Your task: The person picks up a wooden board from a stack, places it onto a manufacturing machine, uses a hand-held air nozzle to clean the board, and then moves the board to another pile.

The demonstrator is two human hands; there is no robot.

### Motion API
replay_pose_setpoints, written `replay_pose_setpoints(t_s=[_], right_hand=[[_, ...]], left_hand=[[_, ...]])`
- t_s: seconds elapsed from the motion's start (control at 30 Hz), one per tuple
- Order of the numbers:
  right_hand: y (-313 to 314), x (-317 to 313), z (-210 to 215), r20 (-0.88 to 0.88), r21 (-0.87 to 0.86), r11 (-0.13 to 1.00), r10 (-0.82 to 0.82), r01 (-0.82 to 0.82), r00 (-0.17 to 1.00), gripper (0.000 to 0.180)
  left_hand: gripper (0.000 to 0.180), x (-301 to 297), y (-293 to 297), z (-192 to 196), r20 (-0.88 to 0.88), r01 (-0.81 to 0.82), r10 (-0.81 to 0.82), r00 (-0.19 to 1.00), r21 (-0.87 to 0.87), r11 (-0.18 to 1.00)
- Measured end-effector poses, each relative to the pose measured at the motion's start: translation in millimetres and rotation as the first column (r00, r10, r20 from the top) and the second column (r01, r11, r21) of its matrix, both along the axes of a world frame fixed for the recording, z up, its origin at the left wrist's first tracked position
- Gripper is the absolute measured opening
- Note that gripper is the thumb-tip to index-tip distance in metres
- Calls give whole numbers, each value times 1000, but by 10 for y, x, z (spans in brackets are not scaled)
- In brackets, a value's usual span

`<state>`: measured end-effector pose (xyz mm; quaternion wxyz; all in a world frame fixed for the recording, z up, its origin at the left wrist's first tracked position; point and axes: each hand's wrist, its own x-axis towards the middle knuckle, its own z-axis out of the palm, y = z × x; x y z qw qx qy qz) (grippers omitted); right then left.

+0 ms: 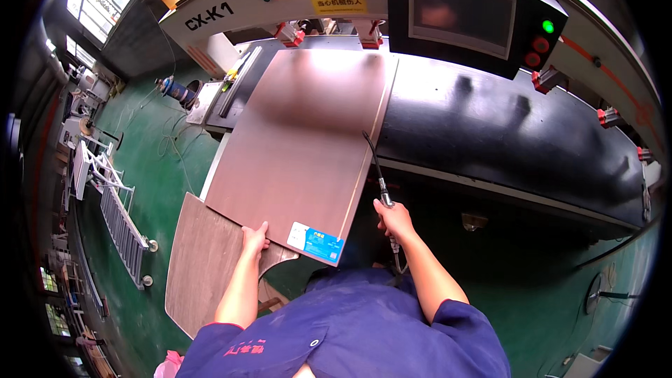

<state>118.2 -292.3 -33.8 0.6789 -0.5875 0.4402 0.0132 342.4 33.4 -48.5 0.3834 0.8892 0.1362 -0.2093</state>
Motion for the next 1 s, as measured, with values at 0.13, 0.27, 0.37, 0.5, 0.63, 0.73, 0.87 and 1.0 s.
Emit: replay_pose_setpoints(t_s=[0.13, 0.27, 0.37, 0.5, 0.63, 0.73, 0.87, 1.0], right_hand=[[52, 30, -57, -5, -62, 998, 0, 0, 1000, 39], [96, 93, -46, -42, -71, 997, 7, -10, 999, 36], [92, 139, -51, -57, -84, 996, 28, -32, 998, 33], [104, 197, -118, -94, -88, 994, 53, -62, 994, 34], [140, 297, -66, -75, -88, 993, 74, -80, 994, 33], [164, 362, -85, -87, -154, 986, 57, -70, 995, 33], [163, 420, -67, -91, -183, 981, 55, -71, 994, 33], [176, 463, -55, -113, -222, 973, 43, -67, 993, 33]], left_hand=[[75, -63, -320, 231, -86, -6, -1, 996, -80, 997], [75, -18, -518, 206, -124, -15, -8, 992, -184, 983], [77, 49, -606, 135, -85, 21, -42, 996, -239, 971], [78, 137, -682, 111, -100, 32, -62, 993, -281, 959], [78, 180, -746, 113, -132, 23, -76, 988, -359, 933], [77, 221, -836, 110, -143, 6, -68, 987, -396, 918], [77, 304, -900, 115, -128, 45, -104, 986, -398, 916], [76, 396, -932, 38, -133, 42, -98, 986, -370, 928]])
